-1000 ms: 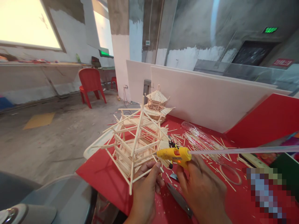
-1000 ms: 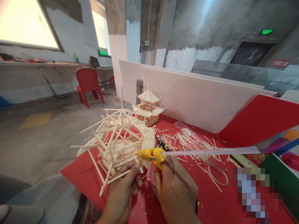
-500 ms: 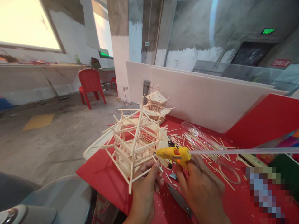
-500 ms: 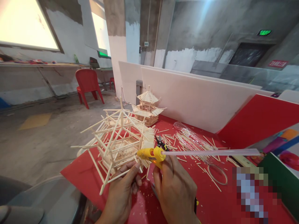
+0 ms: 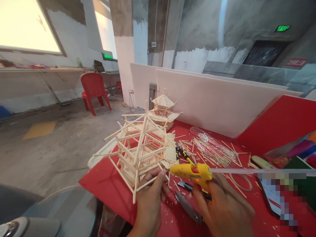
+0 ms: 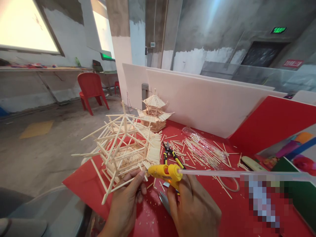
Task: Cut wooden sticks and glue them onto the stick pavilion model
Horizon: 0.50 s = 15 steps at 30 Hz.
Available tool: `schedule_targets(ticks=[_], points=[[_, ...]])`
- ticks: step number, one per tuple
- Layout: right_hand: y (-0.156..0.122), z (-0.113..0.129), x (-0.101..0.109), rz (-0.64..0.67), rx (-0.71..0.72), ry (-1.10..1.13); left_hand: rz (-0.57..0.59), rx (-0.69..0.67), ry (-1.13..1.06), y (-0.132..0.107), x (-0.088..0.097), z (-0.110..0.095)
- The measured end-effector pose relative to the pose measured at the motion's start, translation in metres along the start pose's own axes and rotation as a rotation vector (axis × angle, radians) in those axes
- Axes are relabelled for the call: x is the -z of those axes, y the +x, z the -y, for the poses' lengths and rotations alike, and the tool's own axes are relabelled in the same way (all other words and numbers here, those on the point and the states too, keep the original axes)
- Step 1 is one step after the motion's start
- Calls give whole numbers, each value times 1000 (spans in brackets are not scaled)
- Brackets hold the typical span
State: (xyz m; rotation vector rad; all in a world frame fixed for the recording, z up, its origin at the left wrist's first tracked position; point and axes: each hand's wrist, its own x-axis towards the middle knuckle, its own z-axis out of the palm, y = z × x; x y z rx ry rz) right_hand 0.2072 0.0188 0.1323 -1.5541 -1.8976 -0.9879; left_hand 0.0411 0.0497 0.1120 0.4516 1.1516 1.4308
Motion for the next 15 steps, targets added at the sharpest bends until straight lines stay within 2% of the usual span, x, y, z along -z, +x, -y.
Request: schedule_targets(ticks=[10,15], points=[[0,1,3,36,-5,39,8,-14,18,0,1,1],[0,1,2,5,-19,35,-9,5,15,-1,-1,1]])
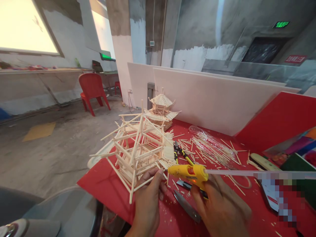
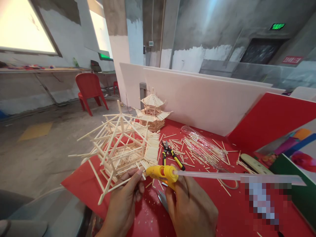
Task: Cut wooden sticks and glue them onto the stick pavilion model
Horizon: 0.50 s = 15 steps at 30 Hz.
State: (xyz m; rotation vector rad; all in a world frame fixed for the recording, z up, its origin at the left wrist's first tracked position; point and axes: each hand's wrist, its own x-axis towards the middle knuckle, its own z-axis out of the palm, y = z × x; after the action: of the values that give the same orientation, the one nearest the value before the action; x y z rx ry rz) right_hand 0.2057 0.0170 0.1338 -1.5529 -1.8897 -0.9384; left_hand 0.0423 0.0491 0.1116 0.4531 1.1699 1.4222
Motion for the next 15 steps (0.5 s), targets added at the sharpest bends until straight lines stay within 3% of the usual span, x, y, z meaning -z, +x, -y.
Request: schedule_targets(ticks=[15], points=[[0,0,-6,-5,-21,81,-16,-25,23,-2,-3,-3]])
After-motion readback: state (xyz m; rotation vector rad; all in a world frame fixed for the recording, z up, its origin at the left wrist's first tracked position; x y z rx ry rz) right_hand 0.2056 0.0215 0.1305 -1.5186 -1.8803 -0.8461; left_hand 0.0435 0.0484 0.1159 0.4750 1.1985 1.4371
